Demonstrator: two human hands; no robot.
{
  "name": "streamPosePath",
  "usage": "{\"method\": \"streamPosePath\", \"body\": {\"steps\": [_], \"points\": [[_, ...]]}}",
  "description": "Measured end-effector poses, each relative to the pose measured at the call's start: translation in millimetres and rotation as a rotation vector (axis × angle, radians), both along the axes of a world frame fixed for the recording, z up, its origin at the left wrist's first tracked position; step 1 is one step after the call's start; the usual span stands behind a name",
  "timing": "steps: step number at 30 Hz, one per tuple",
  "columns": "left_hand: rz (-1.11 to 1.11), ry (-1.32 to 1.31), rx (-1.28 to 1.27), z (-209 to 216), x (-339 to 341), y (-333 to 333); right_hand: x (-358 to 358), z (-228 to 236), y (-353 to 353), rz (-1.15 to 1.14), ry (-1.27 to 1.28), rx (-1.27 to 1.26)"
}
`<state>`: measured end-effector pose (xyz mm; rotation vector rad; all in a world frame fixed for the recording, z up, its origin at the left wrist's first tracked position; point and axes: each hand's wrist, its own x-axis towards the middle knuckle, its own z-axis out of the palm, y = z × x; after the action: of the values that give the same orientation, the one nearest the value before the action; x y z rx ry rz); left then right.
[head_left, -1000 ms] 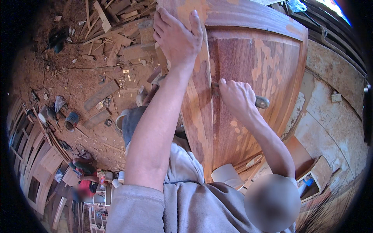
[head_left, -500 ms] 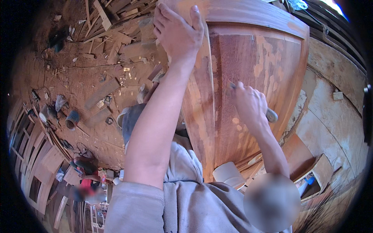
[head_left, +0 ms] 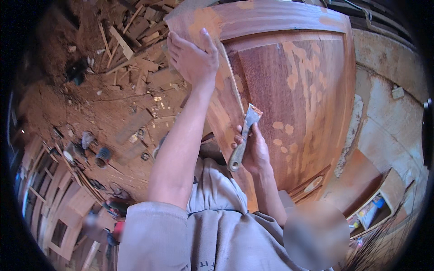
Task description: The person applies a brown paste to gaps and holes in a wooden door using a metal scraper, dipping the scraper into a bucket and then smoothing the paste onto the wood surface.
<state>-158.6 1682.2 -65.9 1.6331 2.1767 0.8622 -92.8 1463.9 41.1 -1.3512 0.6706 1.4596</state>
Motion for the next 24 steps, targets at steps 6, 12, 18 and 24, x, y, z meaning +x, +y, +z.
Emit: {"method": "streamPosePath", "body": {"steps": [6,12,18,24], "points": [[0.008,0.036,-0.016,-2,2,3,-23,-40,12,-0.324,0.046,0.120],[-0.009,0.091,-0.008,0,2,4,-50,-47,32,-0.516,0.009,0.167],[-0.031,0.096,-0.075,2,2,2,-52,-41,56,-0.573,-0.047,0.073],[-0.002,0.117,-0.066,0,4,3,-48,-38,55,-0.498,-0.107,-0.027]]}}
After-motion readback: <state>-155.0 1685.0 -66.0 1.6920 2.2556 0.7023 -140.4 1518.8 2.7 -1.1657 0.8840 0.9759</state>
